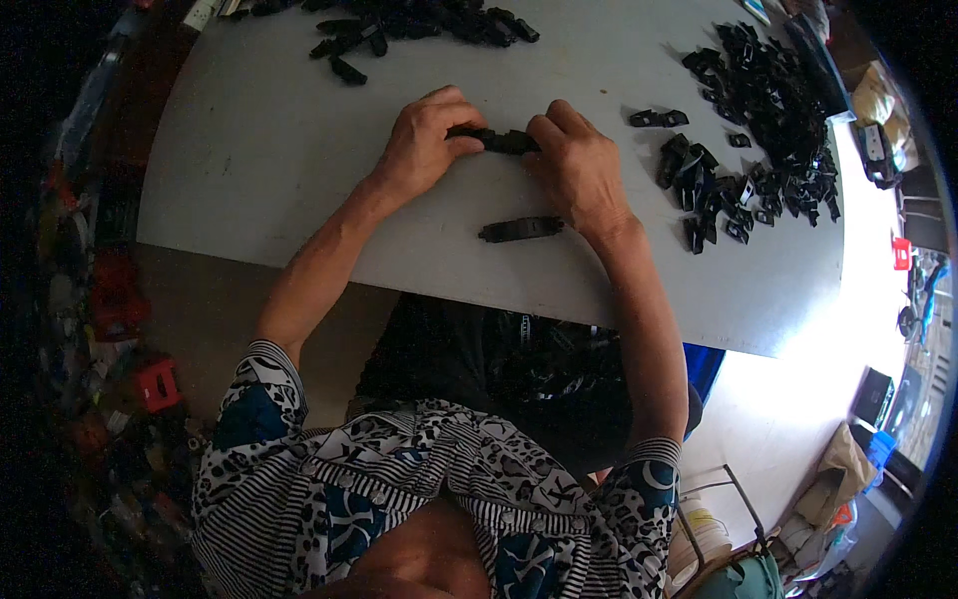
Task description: Assembling small black plastic components by hand on a table.
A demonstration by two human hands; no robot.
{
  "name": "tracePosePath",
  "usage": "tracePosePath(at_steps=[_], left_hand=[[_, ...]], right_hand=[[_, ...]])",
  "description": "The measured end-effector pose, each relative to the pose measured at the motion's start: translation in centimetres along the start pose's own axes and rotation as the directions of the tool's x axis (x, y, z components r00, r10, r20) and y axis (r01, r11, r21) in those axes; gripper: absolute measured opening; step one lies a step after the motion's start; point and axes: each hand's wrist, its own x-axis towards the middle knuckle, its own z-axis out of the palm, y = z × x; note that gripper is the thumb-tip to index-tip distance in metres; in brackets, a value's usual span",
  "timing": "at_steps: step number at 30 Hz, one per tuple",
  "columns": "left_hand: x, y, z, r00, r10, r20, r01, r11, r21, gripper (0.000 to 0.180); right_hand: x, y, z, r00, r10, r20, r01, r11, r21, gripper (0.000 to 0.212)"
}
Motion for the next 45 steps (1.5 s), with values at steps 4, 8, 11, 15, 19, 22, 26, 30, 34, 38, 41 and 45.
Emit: tracePosePath(at_steps=[4,8,11,15,19,22,26,30,34,38,41,45], left_hand=[[-0.1,-0.1,0.2,1.000,0.026,-0.006,-0.026,1.000,-0.011,0.022],[-0.1,-0.2,0.0,0.999,0.043,-0.006,-0.043,0.999,-0.013,0.021],[0.2,0.1,0.0,0.999,0.043,0.003,-0.043,0.999,-0.031,0.021],[0.2,-0.2,0.3,0.990,0.138,-0.036,-0.139,0.990,-0.020,0.021],[0.3,0.2,0.4,0.983,0.170,-0.063,-0.172,0.984,-0.038,0.022],[0.1,0.6,0.7,0.978,0.207,-0.009,-0.207,0.975,-0.084,0.022],[-0.8,1.5,0.8,0.990,0.139,-0.021,-0.140,0.986,-0.087,0.018],[-4.0,3.9,2.0,0.992,0.118,0.041,-0.117,0.993,-0.028,0.022],[-9.3,8.2,2.9,0.969,0.210,0.130,-0.204,0.977,-0.058,0.026],[-10.7,10.2,2.6,0.894,0.405,0.192,-0.376,0.911,-0.172,0.025],[-9.7,9.4,1.4,0.844,0.461,0.273,-0.399,0.881,-0.254,0.024],[-3.2,5.6,-1.0,0.916,0.358,0.182,-0.342,0.933,-0.114,0.020]], right_hand=[[0.1,-0.1,-0.3,0.999,-0.021,0.030,0.022,0.999,-0.030,0.018],[0.0,-0.2,-0.4,0.998,-0.056,0.039,0.059,0.996,-0.066,0.017],[-0.6,0.1,-0.6,0.999,-0.004,0.041,0.005,0.999,-0.035,0.018],[-0.3,0.2,-0.3,0.998,-0.023,0.053,0.024,0.999,-0.030,0.018],[-0.3,0.8,0.2,0.993,-0.093,0.066,0.090,0.994,0.057,0.018],[-0.3,0.3,0.7,0.989,-0.129,0.065,0.123,0.988,0.091,0.016],[-0.1,-0.2,0.0,0.989,-0.110,0.094,0.109,0.994,0.020,0.013],[-3.0,0.0,-1.6,0.969,-0.101,0.227,0.105,0.994,-0.004,0.014],[-7.9,-2.3,-5.1,0.931,-0.082,0.357,0.080,0.997,0.019,0.012],[-10.2,-4.4,-8.6,0.770,-0.037,0.637,0.015,0.999,0.040,0.019],[-10.0,-4.3,-9.2,0.704,-0.078,0.706,-0.027,0.990,0.136,0.030],[-5.7,-1.8,-9.7,0.756,-0.071,0.650,-0.097,0.971,0.218,0.030]])
